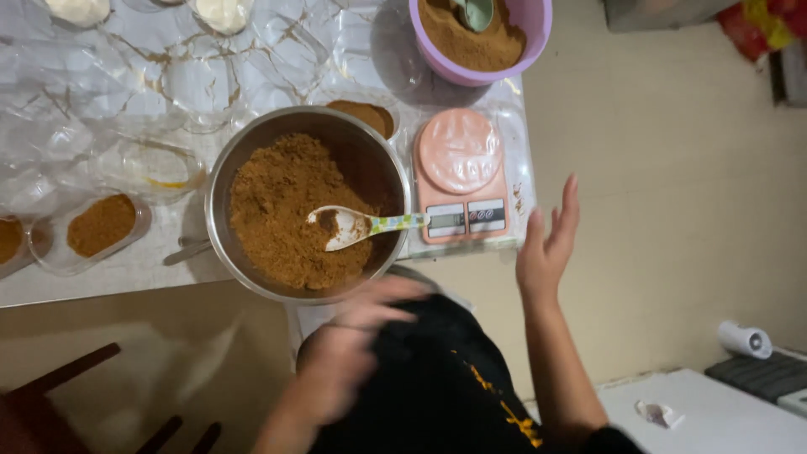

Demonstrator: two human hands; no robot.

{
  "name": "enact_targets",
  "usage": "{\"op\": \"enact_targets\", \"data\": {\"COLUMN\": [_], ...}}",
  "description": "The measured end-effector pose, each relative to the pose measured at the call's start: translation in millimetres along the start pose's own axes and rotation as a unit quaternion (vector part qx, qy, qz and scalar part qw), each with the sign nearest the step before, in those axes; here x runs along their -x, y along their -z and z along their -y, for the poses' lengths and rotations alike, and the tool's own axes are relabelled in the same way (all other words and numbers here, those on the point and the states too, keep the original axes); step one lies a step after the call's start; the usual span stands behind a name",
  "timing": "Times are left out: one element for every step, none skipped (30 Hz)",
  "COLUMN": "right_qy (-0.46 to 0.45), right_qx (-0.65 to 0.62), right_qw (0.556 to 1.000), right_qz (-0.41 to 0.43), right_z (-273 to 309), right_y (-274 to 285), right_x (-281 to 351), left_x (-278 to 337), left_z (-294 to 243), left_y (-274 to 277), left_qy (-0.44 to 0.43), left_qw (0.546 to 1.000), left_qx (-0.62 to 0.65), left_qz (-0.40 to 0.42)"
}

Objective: Measuring and portioning graham cracker crumbs into plastic containers using a digital scale.

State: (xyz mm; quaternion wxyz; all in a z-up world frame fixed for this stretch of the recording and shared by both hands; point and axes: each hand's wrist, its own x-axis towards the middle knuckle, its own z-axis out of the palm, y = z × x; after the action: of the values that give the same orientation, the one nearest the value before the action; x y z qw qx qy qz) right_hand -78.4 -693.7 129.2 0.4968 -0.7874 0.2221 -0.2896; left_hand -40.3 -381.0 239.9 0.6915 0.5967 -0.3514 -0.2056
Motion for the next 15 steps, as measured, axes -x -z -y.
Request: {"op": "enact_targets", "data": {"right_qy": [0.006,0.015,0.024,0.023,0.074,0.129,0.133,0.205,0.277,0.296,0.068,-0.167,-0.149,-0.135,-0.121], "right_qx": [0.000,-0.046,-0.092,-0.090,-0.092,-0.097,-0.099,-0.030,0.039,0.017,0.030,0.049,0.036,0.029,0.022], "right_qw": [1.000,0.999,0.995,0.996,0.993,0.987,0.986,0.976,0.954,0.948,0.995,0.984,0.987,0.988,0.987], "right_qz": [0.001,0.005,0.008,0.010,0.013,0.017,0.020,0.068,0.111,0.118,0.068,0.029,0.048,0.073,0.099], "right_z": [15,29,43,34,26,17,1,-17,-34,-55,-78,-101,-135,-162,-184], "right_y": [0,1,2,5,8,8,20,22,23,27,30,36,53,76,95], "right_x": [5,15,26,43,60,73,86,94,101,107,112,113,113,137,172], "left_x": [-15,-28,-40,-51,-57,-61,-60,-59,-56,-50,-43,-38,-40,-33,-26], "left_z": [10,19,28,62,94,124,143,161,177,188,198,204,187,167,147], "left_y": [-18,-37,-57,-79,-104,-129,-152,-168,-183,-184,-185,-191,-176,-171,-167], "left_qy": [-0.005,0.007,0.021,0.022,0.060,0.095,0.128,0.156,0.182,0.197,0.209,0.215,0.195,0.183,0.171], "left_qw": [1.000,0.998,0.990,0.990,0.983,0.969,0.947,0.923,0.892,0.862,0.828,0.788,0.800,0.803,0.806], "left_qx": [0.000,0.014,0.028,0.031,0.115,0.194,0.272,0.340,0.406,0.463,0.519,0.577,0.567,0.566,0.566], "left_qz": [-0.003,0.068,0.138,0.137,0.131,0.121,0.112,0.095,0.079,0.056,0.035,0.013,-0.002,-0.020,-0.037]}}
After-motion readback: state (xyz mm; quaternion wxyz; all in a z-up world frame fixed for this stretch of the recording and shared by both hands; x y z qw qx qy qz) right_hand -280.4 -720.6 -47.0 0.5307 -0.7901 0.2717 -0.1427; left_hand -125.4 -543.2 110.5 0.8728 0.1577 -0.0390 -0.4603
